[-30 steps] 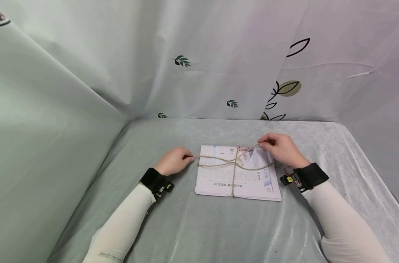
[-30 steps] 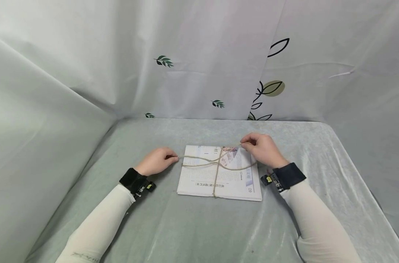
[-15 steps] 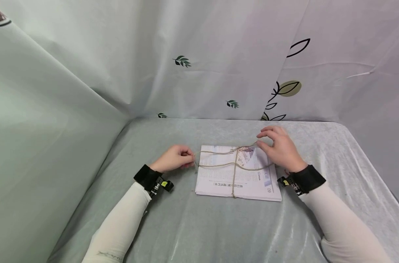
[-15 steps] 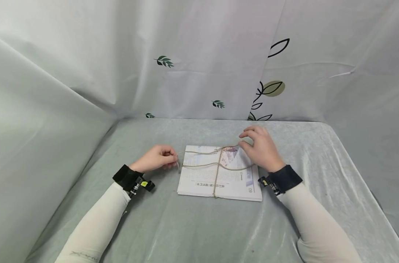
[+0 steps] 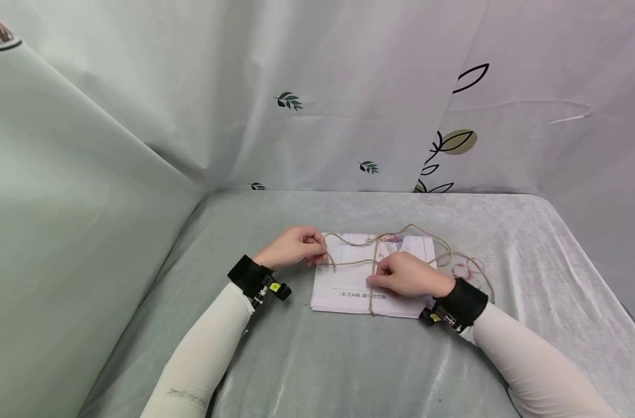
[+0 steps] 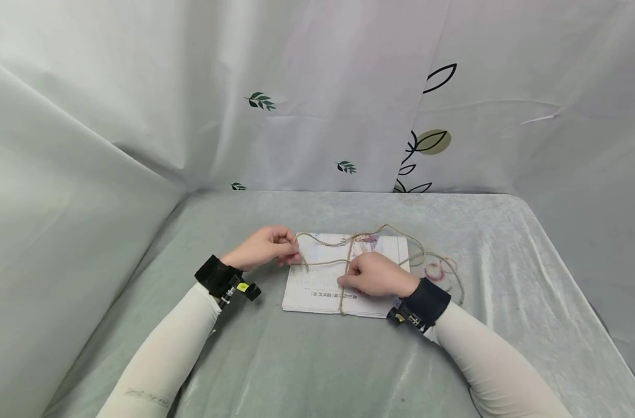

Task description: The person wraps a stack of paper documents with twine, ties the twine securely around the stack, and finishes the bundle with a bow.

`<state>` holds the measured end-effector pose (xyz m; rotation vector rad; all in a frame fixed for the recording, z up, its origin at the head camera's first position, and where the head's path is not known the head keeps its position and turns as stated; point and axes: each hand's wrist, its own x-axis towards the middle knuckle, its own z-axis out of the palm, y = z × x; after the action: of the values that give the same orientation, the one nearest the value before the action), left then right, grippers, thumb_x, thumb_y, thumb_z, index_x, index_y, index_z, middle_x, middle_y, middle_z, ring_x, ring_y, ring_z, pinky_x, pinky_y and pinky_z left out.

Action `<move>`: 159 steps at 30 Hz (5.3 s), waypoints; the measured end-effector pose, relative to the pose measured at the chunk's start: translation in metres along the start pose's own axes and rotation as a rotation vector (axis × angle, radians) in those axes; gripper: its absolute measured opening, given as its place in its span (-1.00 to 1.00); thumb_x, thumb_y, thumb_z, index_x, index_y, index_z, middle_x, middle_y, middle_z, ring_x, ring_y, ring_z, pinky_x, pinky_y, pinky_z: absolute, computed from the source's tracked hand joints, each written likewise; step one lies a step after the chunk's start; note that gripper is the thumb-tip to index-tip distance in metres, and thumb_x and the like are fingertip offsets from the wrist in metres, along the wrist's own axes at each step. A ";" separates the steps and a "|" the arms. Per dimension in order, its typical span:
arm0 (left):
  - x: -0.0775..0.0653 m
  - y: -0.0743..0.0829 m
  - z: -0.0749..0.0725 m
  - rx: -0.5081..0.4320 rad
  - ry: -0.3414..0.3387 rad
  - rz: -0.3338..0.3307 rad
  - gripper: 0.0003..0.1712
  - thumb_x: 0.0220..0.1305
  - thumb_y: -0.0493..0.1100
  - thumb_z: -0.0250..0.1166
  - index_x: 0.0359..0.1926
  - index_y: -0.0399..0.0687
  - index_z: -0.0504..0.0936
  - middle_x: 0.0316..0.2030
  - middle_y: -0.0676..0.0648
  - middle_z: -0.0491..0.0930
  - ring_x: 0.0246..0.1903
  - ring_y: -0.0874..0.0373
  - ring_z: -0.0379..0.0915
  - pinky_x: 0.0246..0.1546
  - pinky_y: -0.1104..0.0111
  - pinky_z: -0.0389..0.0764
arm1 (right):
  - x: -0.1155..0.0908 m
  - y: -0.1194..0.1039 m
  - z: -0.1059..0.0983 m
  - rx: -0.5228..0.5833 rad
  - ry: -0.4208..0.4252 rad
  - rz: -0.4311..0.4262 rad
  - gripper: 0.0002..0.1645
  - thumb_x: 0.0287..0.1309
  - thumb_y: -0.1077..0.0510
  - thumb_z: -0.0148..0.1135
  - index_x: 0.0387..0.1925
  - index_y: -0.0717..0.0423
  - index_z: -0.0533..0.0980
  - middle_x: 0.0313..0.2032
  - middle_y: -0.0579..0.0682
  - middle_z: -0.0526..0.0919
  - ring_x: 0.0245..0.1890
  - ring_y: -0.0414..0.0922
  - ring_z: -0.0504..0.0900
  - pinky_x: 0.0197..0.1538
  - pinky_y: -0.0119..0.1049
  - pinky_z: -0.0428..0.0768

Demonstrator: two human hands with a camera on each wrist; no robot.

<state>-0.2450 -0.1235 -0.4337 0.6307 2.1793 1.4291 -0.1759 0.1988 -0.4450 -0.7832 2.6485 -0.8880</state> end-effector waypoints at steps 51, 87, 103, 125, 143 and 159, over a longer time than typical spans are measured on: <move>0.013 0.003 0.040 0.253 0.059 0.091 -0.92 0.37 -0.36 0.52 -0.17 -0.18 0.78 -0.40 0.05 0.65 -0.41 0.26 0.47 -0.34 0.40 0.47 | 0.005 -0.002 0.007 0.203 0.020 0.165 -0.69 0.32 0.01 0.53 -0.51 -0.03 0.64 -0.66 -0.23 0.49 -0.59 -0.23 0.43 -0.41 -0.35 0.33; 0.012 0.002 0.043 0.313 0.084 0.072 -0.83 0.59 -0.22 0.39 -0.01 -0.15 0.90 -0.31 0.05 0.76 -0.41 0.30 0.46 -0.32 0.42 0.47 | 0.004 -0.001 0.008 0.211 0.020 0.168 -0.74 0.32 0.01 0.54 -0.45 -0.02 0.67 -0.61 -0.22 0.56 -0.56 -0.22 0.49 -0.43 -0.35 0.37; 0.013 0.002 0.049 0.313 0.124 0.066 -0.93 0.38 -0.23 0.59 -0.22 -0.08 0.83 -0.39 0.10 0.74 -0.40 0.27 0.59 -0.31 0.40 0.55 | 0.002 0.000 0.003 0.259 -0.017 0.173 -0.71 0.37 -0.01 0.52 -0.43 -0.01 0.67 -0.59 -0.18 0.57 -0.57 -0.23 0.44 -0.43 -0.35 0.32; 0.012 0.004 0.059 0.295 0.087 0.057 -0.91 0.44 -0.13 0.56 -0.22 -0.03 0.94 -0.41 0.16 0.80 -0.50 0.34 0.46 -0.43 0.44 0.39 | 0.003 0.002 0.005 0.159 -0.069 0.068 -0.78 0.22 0.10 0.66 -0.22 0.00 0.72 -0.49 -0.22 0.59 -0.49 -0.24 0.50 -0.31 -0.34 0.46; 0.012 0.005 0.061 0.283 0.055 0.038 -0.92 0.42 -0.11 0.58 -0.19 -0.01 0.88 -0.41 0.19 0.74 -0.44 0.31 0.51 -0.37 0.42 0.47 | -0.010 0.010 -0.013 -0.069 -0.188 -0.090 -0.67 0.20 0.29 0.38 -0.54 -0.17 0.54 -0.57 -0.35 0.42 -0.55 -0.37 0.37 -0.33 -0.38 0.38; 0.013 0.004 0.058 0.316 0.051 0.049 -0.89 0.45 -0.13 0.55 -0.11 -0.04 0.84 -0.34 0.15 0.74 -0.37 0.29 0.58 -0.30 0.40 0.55 | -0.029 0.028 -0.056 -0.013 -0.383 0.104 -0.70 0.02 0.27 0.37 -0.64 -0.12 0.50 -0.62 -0.30 0.43 -0.60 -0.31 0.39 -0.43 -0.40 0.32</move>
<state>-0.2205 -0.0725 -0.4521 0.7678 2.4698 1.1423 -0.1852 0.2611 -0.4165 -0.7273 2.3348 -0.6224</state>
